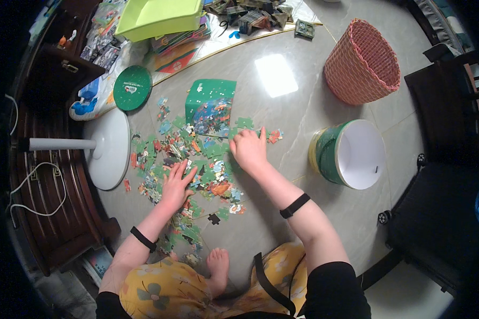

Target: The person sits on the floor and gathers scattered jigsaw puzzle pieces by hand, placing them into a cylindrical container. The person finishes by placing the lid on the container.

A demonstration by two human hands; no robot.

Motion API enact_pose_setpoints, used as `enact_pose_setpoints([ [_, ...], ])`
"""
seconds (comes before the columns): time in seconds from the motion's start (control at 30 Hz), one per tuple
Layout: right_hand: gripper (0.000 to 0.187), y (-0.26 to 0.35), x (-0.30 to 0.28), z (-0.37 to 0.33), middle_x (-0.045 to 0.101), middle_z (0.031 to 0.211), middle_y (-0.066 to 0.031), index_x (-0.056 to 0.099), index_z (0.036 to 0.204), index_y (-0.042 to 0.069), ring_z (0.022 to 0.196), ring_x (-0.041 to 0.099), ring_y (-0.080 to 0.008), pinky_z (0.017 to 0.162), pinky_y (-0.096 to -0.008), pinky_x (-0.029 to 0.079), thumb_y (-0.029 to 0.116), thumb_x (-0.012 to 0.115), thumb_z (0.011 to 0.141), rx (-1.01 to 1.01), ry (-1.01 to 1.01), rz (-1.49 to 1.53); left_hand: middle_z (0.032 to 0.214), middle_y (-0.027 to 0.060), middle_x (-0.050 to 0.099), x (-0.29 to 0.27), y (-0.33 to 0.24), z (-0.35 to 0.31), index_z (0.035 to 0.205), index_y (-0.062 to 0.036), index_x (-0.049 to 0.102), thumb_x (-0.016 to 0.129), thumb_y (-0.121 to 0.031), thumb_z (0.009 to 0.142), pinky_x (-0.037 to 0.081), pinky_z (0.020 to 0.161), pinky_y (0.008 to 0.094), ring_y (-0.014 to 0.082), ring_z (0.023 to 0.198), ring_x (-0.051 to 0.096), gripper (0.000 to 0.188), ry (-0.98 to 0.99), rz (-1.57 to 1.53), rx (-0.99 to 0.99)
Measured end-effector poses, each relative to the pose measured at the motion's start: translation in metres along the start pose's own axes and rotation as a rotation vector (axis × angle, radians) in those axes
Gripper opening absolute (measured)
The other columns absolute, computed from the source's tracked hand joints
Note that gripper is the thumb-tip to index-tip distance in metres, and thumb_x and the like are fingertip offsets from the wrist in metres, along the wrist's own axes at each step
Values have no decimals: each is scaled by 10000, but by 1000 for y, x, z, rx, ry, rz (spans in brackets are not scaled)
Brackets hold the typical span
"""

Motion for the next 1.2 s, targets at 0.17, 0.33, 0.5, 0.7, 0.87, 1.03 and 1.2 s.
enact_pose_setpoints([
  [0.17, 338, 4, -10, 44, 692, 1116, -109, 713, 1103, 62, 1071, 618, -235, 959, -400, 460, 341, 658, 921, 145, -103, 952, 1590, 60, 306, 11, -10, -15, 1465, -287, 456, 819, -137, 712, 367, 1087, 641, 344, 1453, 295, 849, 6, -38, 120],
  [0.33, 312, 32, -19, 50, 700, 1091, -36, 687, 1204, 78, 1066, 577, -119, 896, -295, 451, 265, 604, 968, 305, 10, 1380, 1575, 49, 341, 19, -11, -36, 1454, -267, 474, 854, -204, 674, 400, 1078, 591, 313, 1446, 319, 869, -30, -62, 162],
  [0.5, 291, 46, -133, -32, 595, 1300, -144, 667, 1193, -19, 1163, 588, -217, 969, -334, 454, 150, 522, 1005, -217, -466, 848, 1564, 44, 363, 32, 8, -49, 1481, -221, 433, 827, -313, 731, 273, 1139, 628, 287, 1470, 291, 852, -42, -152, 61],
  [0.7, 232, 22, -260, -193, 655, 1157, -180, 699, 1103, -4, 1054, 623, -327, 917, -404, 499, -6, 603, 892, -220, -892, 59, 1554, 97, 358, 31, -2, -46, 1484, -178, 424, 823, -240, 744, 157, 1176, 631, 305, 1465, 290, 843, -159, -243, 41],
  [0.87, 180, -10, -289, -256, 678, 1111, -74, 714, 1035, 44, 1022, 629, -263, 959, -391, 447, 53, 658, 864, -93, -899, -493, 1541, 113, 366, 25, -12, -35, 1470, -150, 436, 821, -220, 749, 158, 1177, 626, 309, 1454, 305, 820, -217, -234, 56],
  [1.03, 58, -54, -262, -250, 684, 1044, -15, 704, 900, 75, 1021, 624, -218, 1019, -446, 411, 85, 662, 861, 12, -743, -509, 1537, 111, 371, 19, 1, -41, 1452, -137, 458, 803, -202, 774, 172, 1162, 649, 315, 1431, 334, 763, -267, -274, 29],
  [1.2, 198, -117, -232, -203, 678, 991, -134, 688, 836, 2, 909, 633, -319, 852, -406, 487, 135, 589, 944, 164, -542, 68, 1559, 115, 339, 25, 34, -60, 1463, -168, 447, 788, -233, 793, 175, 1158, 648, 323, 1449, 301, 755, -311, -302, -70],
])
Point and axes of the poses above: each hand's wrist, its own z-axis towards the middle knuckle, its own x-axis out of the palm, y = z × x, the point moved 6 cm from there along z, towards the middle knuckle
